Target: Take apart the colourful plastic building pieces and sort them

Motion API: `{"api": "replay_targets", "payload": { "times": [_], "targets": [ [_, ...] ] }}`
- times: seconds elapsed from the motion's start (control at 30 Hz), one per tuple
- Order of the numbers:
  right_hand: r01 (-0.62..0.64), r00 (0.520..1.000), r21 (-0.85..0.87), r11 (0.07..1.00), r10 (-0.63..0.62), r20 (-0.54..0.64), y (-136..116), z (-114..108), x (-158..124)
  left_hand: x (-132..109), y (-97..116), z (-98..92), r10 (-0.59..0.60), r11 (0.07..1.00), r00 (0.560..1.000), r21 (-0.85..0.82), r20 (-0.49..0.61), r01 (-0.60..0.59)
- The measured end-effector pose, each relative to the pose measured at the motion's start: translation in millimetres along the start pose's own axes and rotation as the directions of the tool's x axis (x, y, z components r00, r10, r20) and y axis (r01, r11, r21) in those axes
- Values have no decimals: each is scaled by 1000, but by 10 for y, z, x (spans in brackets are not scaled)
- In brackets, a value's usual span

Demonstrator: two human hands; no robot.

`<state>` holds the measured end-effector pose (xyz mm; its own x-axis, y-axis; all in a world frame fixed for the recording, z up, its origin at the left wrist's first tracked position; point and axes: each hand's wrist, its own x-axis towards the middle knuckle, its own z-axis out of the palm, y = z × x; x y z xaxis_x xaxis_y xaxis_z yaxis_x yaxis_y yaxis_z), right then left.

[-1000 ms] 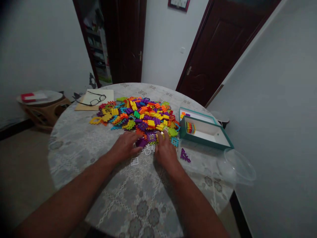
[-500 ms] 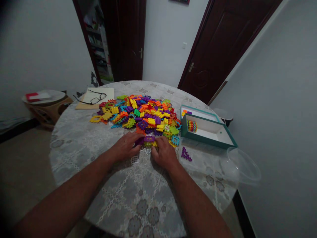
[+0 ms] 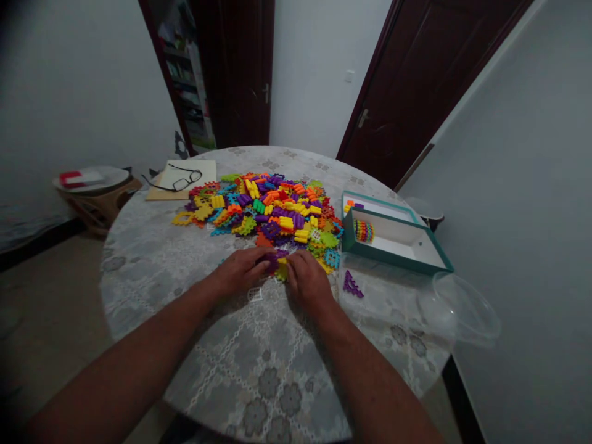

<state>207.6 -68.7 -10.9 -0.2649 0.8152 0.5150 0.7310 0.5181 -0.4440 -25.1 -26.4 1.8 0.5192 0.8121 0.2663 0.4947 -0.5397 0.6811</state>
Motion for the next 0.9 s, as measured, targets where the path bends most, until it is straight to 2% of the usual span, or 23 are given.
{"api": "replay_targets", "payload": {
  "times": [0.13, 0.2, 0.27, 0.33, 0.5, 0.6, 0.67, 0.73, 0.83, 0.9],
  "targets": [
    [-51, 989, 55, 997, 58, -139, -31, -85, 1, 33, -7, -42, -169, 978, 983, -135, -74, 158],
    [-83, 985, 122, 989, 100, -140, -84, -96, -17, 43, -7, -70, -214, 953, 974, -237, -74, 191],
    [-106, 987, 204, 973, 127, -93, -143, -66, -39, 43, -7, -96, -224, 934, 973, -298, -59, 197],
    [-124, 989, 257, 958, 140, -42, -189, -7, -54, 33, -7, -115, -218, 920, 976, -333, 3, 206],
    [-144, 989, 211, 967, 147, 1, -217, 119, -55, -5, 4, -110, -156, 805, 944, -516, 290, 292],
    [-131, 991, 209, 969, 130, 20, -214, 106, -50, -9, 13, -95, -139, 781, 934, -543, 330, 308],
    [-135, 991, 204, 970, 135, 15, -199, 68, -49, -1, 8, -113, -159, 810, 938, -503, 308, 302],
    [-136, 990, 143, 980, 138, -2, -167, 27, -56, 13, -6, -167, -169, 862, 959, -438, 226, 255],
    [-133, 991, -56, 990, 134, 16, -114, -1, -87, 30, -26, -285, -189, 917, 979, -341, 80, 205],
    [-132, 986, -193, 972, 149, 79, -109, 9, -114, 32, -32, -348, -220, 923, 974, -313, 46, 224]
  ]
}}
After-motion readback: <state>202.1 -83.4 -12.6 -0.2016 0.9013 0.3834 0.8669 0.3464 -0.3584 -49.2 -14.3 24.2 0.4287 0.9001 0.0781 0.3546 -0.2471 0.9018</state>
